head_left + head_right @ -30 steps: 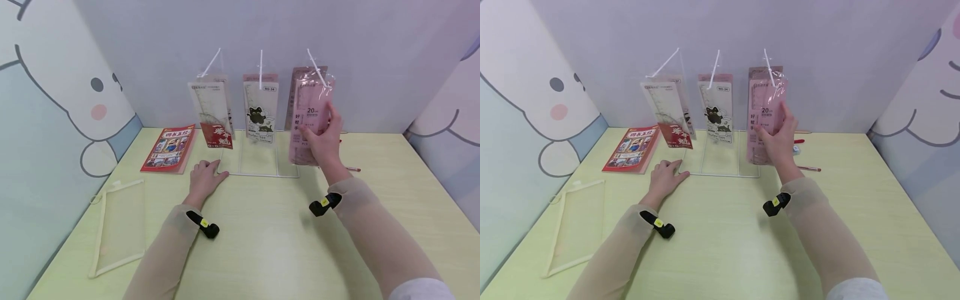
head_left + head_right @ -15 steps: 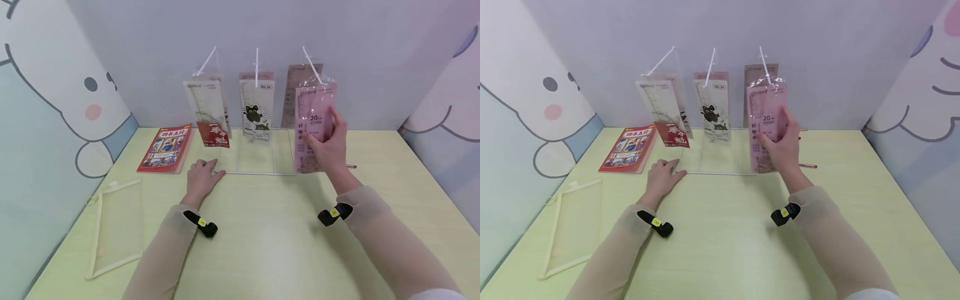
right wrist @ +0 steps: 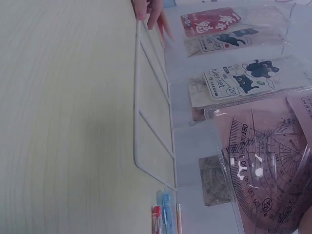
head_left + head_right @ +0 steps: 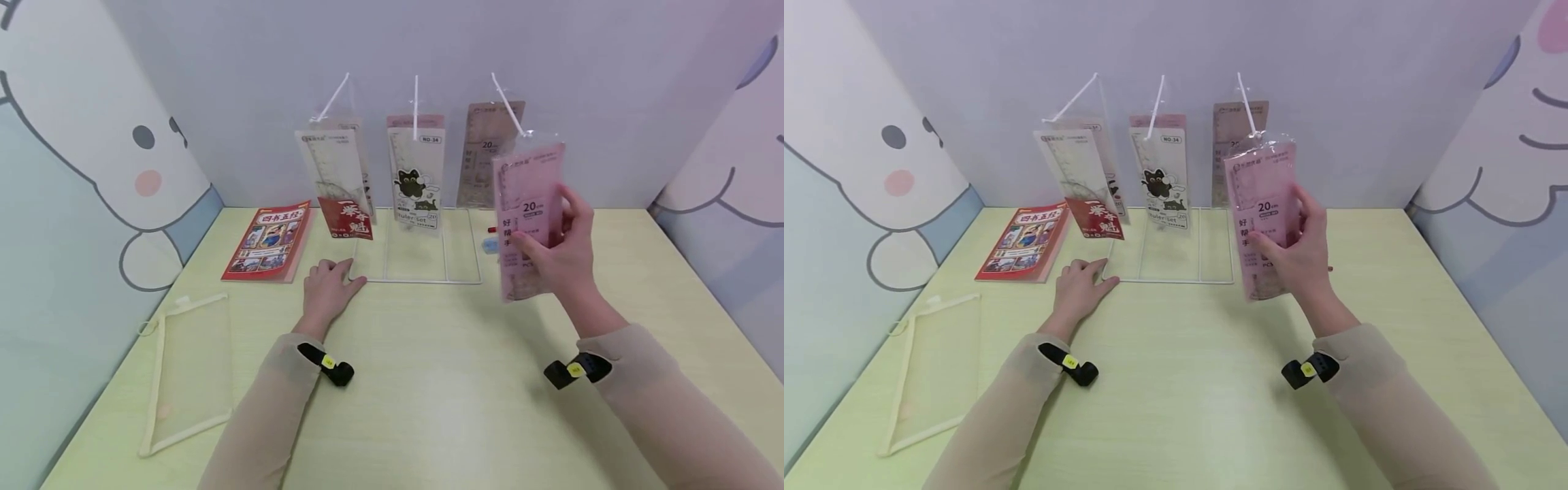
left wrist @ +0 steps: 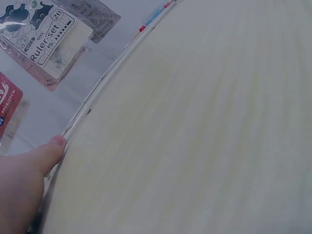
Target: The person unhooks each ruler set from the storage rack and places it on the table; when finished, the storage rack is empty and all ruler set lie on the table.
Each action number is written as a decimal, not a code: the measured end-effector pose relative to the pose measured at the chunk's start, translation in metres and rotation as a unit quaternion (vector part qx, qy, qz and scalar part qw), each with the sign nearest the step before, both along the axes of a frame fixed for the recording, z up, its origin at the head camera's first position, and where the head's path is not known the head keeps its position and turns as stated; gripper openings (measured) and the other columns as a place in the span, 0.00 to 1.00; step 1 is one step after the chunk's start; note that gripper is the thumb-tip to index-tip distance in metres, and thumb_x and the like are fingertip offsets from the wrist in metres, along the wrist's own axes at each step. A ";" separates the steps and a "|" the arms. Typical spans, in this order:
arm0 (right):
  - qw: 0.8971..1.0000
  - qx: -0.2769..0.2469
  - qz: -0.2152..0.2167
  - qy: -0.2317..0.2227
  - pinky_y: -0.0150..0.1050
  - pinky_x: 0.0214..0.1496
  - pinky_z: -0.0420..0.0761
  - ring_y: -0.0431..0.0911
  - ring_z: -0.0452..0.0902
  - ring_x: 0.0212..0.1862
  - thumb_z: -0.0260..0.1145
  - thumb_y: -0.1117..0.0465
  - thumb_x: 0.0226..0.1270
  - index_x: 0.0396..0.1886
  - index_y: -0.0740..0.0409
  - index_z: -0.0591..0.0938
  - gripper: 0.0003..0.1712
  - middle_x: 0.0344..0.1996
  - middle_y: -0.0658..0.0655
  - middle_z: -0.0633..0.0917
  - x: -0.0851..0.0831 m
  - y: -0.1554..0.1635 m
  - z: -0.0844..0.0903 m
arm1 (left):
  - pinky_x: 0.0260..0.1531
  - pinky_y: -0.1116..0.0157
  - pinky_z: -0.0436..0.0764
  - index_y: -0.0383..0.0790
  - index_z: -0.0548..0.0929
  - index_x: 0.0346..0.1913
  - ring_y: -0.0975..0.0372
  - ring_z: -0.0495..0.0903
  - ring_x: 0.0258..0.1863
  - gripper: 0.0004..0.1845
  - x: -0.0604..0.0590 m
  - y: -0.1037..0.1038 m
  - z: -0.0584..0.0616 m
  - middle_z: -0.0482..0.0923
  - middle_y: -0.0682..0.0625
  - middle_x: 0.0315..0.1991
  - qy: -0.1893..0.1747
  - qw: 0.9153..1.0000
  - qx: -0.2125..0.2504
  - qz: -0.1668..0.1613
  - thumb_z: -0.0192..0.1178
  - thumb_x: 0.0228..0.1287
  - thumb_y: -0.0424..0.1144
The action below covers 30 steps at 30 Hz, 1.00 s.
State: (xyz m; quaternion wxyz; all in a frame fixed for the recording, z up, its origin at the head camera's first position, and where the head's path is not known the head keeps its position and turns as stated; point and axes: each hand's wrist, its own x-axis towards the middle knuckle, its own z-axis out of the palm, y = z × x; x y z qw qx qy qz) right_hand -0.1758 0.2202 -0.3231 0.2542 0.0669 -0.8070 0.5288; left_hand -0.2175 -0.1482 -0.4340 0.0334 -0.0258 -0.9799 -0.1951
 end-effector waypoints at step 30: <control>0.995 0.073 -0.043 -0.042 0.21 0.36 0.72 0.39 0.70 0.40 0.68 0.61 0.59 0.71 0.34 0.56 0.45 0.46 0.38 0.65 0.012 0.036 0.025 | 0.47 0.50 0.64 0.49 0.71 0.65 0.49 0.65 0.50 0.34 0.001 0.000 0.003 0.68 0.42 0.53 -0.005 1.000 0.005 -0.003 0.53 0.61 0.64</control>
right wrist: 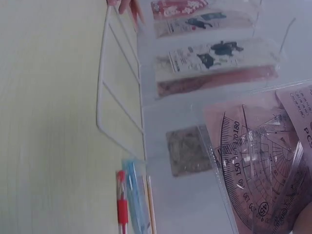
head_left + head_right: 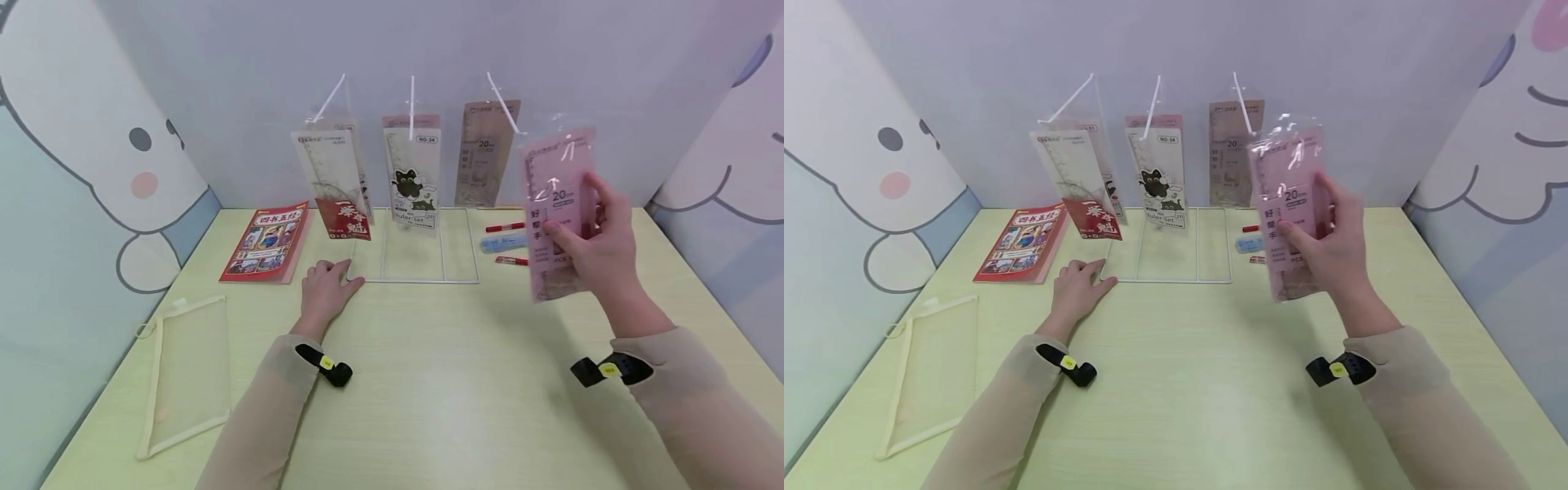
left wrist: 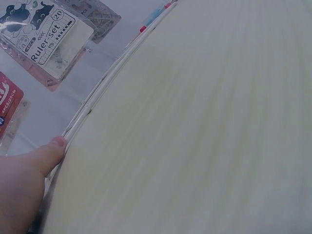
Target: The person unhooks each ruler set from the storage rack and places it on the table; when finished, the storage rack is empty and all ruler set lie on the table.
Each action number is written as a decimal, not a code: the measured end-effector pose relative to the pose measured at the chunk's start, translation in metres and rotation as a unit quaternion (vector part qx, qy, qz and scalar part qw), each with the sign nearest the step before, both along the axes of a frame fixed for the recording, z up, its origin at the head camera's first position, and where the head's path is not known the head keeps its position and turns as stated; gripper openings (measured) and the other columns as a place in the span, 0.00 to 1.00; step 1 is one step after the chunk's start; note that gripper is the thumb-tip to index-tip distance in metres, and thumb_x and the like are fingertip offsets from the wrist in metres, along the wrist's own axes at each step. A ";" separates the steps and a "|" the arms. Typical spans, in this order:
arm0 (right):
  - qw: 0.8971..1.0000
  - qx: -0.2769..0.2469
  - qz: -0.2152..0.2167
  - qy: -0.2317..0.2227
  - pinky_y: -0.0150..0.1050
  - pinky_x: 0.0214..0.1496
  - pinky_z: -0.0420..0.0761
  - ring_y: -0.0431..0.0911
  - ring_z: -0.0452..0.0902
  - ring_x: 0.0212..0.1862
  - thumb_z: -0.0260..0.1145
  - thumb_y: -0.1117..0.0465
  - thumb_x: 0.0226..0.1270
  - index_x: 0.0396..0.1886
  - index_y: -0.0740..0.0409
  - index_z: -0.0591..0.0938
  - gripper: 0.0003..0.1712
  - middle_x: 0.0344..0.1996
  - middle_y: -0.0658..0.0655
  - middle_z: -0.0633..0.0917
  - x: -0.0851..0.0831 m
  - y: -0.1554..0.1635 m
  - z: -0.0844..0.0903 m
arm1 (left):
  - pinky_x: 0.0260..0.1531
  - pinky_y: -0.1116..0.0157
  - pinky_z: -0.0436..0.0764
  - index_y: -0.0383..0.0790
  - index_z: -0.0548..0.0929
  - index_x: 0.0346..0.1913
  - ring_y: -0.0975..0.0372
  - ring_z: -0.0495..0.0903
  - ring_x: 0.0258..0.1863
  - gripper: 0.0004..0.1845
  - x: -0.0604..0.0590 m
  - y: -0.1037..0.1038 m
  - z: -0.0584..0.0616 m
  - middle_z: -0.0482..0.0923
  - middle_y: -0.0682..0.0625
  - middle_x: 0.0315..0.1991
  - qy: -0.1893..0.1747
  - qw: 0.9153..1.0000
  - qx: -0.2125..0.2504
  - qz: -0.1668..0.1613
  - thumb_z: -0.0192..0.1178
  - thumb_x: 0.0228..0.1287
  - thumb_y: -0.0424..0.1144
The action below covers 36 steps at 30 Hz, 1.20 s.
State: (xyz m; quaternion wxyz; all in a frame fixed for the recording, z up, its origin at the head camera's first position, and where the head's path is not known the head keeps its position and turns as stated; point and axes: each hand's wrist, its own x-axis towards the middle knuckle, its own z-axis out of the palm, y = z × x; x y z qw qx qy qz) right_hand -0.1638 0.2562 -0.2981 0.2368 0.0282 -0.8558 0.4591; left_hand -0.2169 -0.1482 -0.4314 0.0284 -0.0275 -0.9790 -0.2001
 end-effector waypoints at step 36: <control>0.915 0.241 -0.033 -0.321 0.63 0.38 0.63 0.74 0.50 0.44 0.63 0.30 0.52 0.71 0.65 0.36 0.67 0.54 0.90 0.43 -0.030 0.215 -0.093 | 0.49 0.50 0.63 0.50 0.72 0.65 0.49 0.65 0.51 0.32 0.002 -0.001 -0.004 0.68 0.42 0.54 0.010 1.000 0.000 -0.004 0.53 0.62 0.63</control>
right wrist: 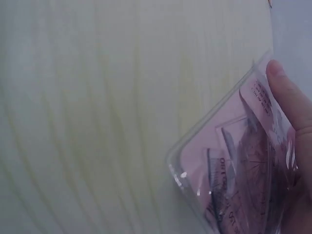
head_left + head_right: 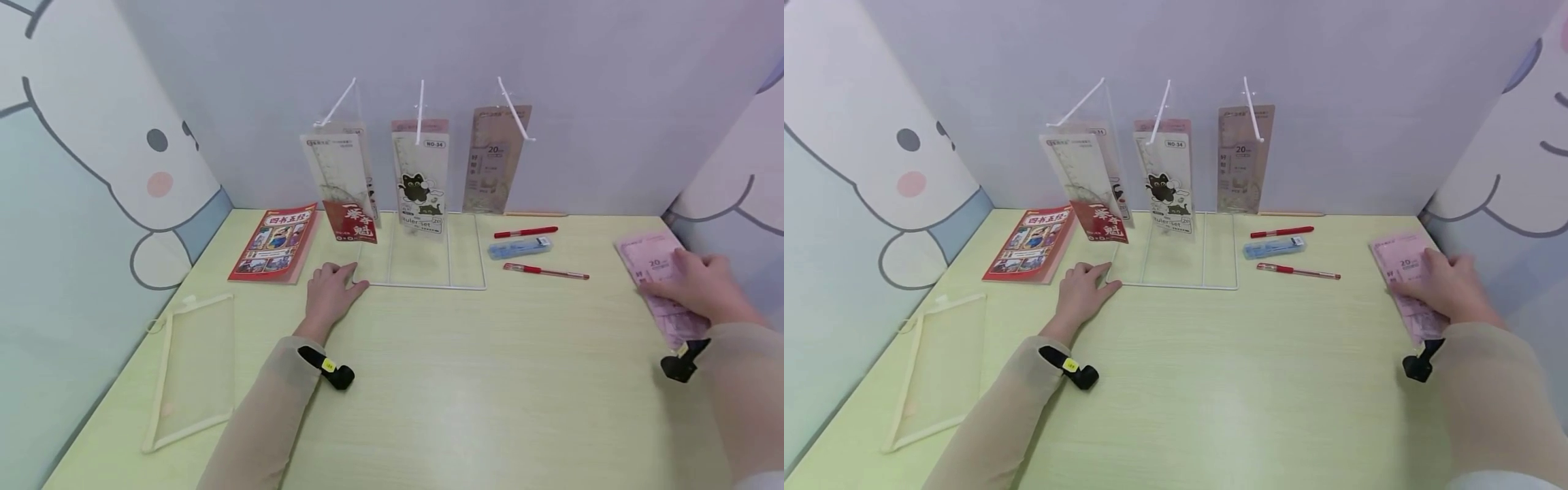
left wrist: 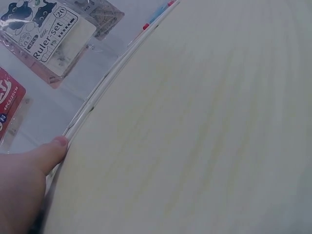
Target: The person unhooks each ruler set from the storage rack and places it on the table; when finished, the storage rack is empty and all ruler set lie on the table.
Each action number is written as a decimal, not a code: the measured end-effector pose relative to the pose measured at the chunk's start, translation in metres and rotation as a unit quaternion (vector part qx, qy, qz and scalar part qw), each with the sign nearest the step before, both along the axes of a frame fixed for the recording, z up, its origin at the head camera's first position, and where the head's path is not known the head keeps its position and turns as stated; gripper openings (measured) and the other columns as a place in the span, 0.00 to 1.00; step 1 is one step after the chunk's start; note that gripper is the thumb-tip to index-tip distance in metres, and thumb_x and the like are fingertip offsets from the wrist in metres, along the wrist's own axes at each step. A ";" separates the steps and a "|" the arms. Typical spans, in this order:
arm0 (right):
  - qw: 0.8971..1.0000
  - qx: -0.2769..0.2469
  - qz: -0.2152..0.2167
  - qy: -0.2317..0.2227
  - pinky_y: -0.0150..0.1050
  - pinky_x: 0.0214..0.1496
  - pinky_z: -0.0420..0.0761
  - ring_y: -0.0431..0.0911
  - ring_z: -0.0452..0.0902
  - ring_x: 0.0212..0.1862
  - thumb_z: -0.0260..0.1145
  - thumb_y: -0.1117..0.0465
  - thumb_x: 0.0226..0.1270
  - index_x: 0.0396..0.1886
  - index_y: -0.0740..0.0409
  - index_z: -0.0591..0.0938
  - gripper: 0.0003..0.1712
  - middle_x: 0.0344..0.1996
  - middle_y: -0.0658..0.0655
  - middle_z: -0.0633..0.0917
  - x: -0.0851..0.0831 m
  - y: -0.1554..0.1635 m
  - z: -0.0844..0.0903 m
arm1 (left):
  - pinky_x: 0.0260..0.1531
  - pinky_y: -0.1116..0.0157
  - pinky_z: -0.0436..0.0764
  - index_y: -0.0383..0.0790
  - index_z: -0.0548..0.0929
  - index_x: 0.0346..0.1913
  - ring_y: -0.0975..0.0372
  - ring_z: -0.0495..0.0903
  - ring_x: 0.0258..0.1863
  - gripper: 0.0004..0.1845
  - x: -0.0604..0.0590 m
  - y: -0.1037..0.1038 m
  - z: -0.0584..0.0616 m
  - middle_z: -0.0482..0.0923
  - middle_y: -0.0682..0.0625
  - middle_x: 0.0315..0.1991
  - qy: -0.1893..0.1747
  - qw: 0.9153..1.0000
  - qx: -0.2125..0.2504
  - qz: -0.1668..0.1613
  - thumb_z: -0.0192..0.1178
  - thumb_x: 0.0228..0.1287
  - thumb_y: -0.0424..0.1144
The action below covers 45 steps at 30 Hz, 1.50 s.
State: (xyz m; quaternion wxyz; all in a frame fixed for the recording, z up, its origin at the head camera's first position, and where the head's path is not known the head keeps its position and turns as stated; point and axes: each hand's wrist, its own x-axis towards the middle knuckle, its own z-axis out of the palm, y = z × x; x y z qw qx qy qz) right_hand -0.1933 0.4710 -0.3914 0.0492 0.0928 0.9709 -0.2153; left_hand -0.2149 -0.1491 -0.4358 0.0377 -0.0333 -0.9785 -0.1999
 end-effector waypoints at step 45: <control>0.997 0.064 -0.001 0.047 0.71 0.49 0.50 0.80 0.47 0.56 0.45 0.33 0.67 0.70 0.67 0.53 0.48 0.58 0.84 0.56 -0.008 -0.034 -0.002 | 0.49 0.50 0.64 0.50 0.73 0.64 0.49 0.65 0.52 0.31 0.001 0.001 0.001 0.69 0.42 0.54 -0.003 1.000 -0.002 0.006 0.54 0.62 0.62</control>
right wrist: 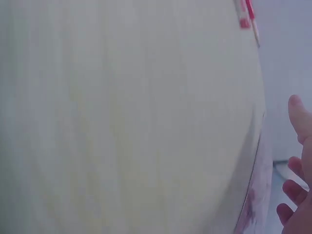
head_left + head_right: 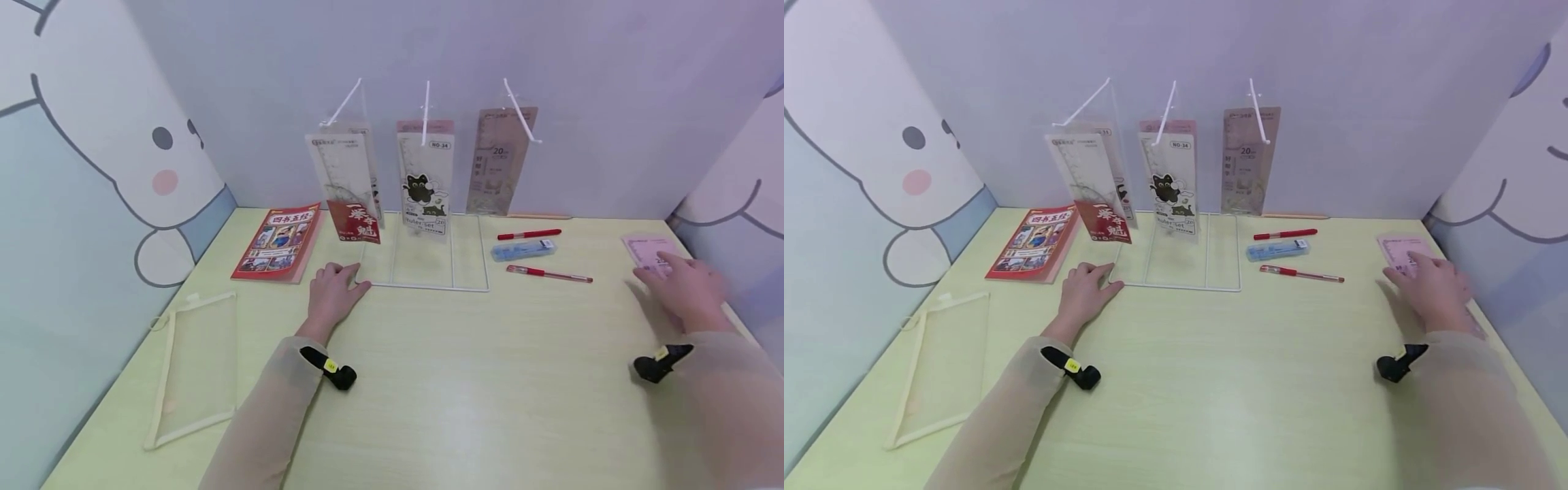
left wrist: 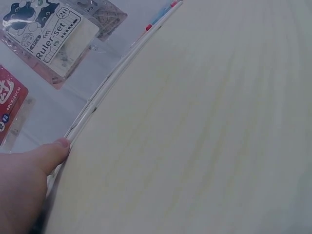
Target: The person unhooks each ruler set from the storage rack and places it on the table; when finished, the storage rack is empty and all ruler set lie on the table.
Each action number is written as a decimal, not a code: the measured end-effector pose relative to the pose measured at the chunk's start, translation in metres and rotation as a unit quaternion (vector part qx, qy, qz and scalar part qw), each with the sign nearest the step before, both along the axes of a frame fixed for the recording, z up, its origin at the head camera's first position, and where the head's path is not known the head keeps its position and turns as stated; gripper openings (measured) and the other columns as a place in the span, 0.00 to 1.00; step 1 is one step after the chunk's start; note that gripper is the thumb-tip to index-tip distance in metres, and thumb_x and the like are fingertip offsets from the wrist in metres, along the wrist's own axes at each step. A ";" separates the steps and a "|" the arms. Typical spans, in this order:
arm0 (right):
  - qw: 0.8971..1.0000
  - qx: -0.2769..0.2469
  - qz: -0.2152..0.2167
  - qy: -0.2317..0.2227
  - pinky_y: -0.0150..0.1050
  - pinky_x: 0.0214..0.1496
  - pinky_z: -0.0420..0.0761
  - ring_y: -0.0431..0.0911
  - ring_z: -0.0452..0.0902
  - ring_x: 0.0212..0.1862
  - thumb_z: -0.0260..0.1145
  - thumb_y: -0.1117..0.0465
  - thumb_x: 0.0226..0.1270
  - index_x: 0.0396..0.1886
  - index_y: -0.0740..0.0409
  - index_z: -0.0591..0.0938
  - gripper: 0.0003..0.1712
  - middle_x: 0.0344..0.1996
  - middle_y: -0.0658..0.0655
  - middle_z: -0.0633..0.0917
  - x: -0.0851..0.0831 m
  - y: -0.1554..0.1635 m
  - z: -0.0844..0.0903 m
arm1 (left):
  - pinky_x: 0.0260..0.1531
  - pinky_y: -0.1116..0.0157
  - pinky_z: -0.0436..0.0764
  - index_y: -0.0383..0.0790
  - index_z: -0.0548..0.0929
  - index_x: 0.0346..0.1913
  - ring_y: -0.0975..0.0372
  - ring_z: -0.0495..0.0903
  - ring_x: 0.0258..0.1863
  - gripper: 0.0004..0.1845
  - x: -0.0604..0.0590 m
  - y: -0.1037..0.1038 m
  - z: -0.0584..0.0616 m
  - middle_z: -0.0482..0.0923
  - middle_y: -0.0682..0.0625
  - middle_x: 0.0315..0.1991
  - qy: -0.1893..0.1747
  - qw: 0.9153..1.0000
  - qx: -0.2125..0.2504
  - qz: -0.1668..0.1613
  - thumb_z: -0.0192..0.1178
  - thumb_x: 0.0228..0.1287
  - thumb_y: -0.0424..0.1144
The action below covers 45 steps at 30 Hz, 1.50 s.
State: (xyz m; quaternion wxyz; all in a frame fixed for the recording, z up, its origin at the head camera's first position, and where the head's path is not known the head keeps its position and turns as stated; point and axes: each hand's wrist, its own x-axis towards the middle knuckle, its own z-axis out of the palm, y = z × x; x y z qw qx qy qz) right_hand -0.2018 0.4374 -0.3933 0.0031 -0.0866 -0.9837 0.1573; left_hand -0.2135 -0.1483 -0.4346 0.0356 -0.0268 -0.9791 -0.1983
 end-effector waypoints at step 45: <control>0.892 -0.420 0.056 0.158 0.50 0.59 0.66 0.51 0.65 0.59 0.66 0.46 0.59 0.71 0.29 0.49 0.46 0.59 0.58 0.65 -0.102 -0.236 0.074 | 0.50 0.50 0.64 0.49 0.75 0.62 0.50 0.66 0.51 0.30 0.003 -0.001 0.002 0.70 0.42 0.52 0.010 1.000 0.017 0.000 0.56 0.61 0.60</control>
